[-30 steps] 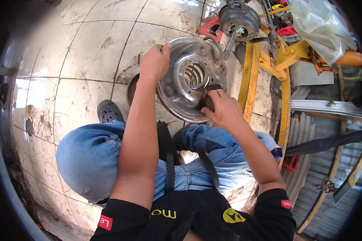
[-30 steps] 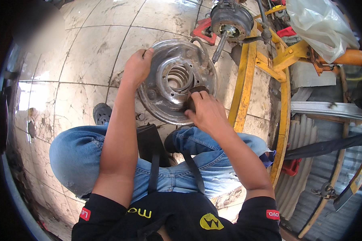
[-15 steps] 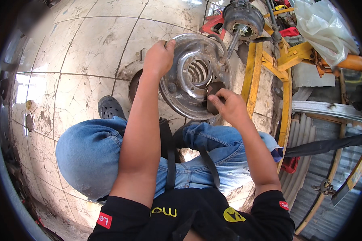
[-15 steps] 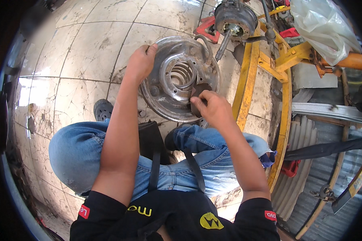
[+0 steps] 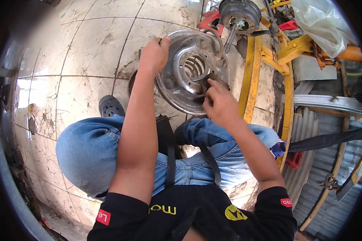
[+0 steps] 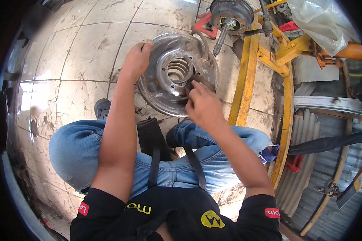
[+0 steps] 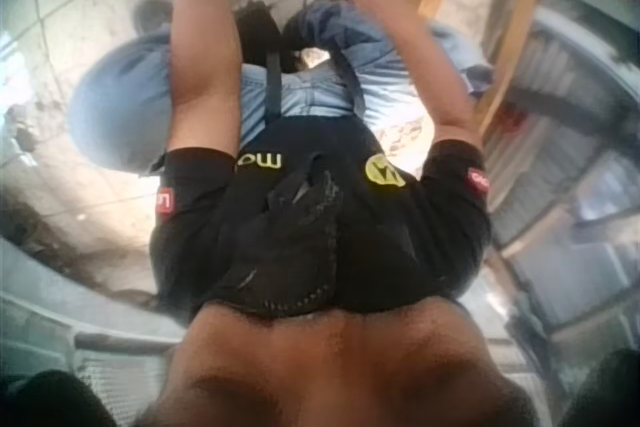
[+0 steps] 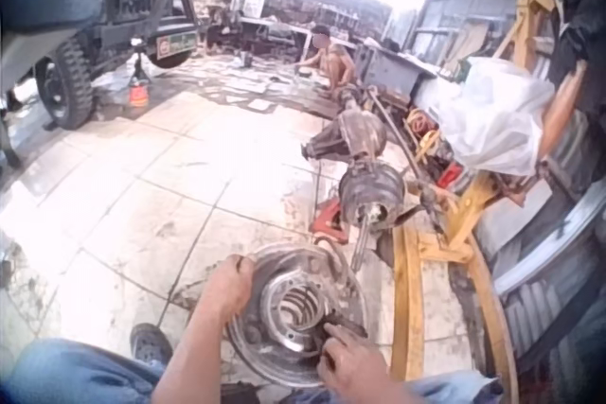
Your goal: The person scrubs a brake drum and a brake shoe with a sanding block while sitting on the floor. The person holds the parts steady and rubs the surfaces to remove rust or debris.
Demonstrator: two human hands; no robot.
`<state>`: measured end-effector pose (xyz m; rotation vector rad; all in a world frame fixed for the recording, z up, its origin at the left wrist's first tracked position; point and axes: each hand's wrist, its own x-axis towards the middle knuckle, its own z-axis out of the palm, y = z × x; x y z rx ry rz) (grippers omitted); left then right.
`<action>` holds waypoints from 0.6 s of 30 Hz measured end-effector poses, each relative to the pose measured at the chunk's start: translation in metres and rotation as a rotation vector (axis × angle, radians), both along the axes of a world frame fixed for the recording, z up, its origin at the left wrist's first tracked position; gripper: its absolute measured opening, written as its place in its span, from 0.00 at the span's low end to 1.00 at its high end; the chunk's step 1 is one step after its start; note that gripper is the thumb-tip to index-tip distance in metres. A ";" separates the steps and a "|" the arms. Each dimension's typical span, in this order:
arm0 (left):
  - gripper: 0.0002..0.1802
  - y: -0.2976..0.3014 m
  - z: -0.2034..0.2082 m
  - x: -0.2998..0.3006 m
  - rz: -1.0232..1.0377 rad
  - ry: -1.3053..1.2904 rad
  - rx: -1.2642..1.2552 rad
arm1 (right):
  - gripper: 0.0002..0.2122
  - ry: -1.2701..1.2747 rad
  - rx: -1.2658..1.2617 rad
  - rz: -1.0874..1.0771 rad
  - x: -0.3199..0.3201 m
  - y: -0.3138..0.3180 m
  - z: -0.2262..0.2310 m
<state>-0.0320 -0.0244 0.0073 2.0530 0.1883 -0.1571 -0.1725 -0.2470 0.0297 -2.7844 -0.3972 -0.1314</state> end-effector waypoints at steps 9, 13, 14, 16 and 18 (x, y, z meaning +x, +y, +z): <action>0.35 0.008 0.007 -0.006 -0.012 0.142 -0.193 | 0.10 -0.008 0.050 -0.089 0.005 -0.001 0.004; 0.37 0.013 0.003 -0.014 -0.021 0.209 -0.275 | 0.09 0.016 0.127 -0.057 0.001 -0.005 0.002; 0.38 0.016 0.001 -0.016 -0.027 0.214 -0.305 | 0.08 0.001 0.156 -0.027 -0.002 -0.002 0.002; 0.38 0.023 -0.005 -0.019 -0.020 0.229 -0.338 | 0.09 0.064 0.104 -0.071 -0.004 -0.002 0.002; 0.37 0.025 -0.003 -0.020 -0.024 0.239 -0.351 | 0.09 0.160 0.070 -0.185 0.005 -0.009 0.007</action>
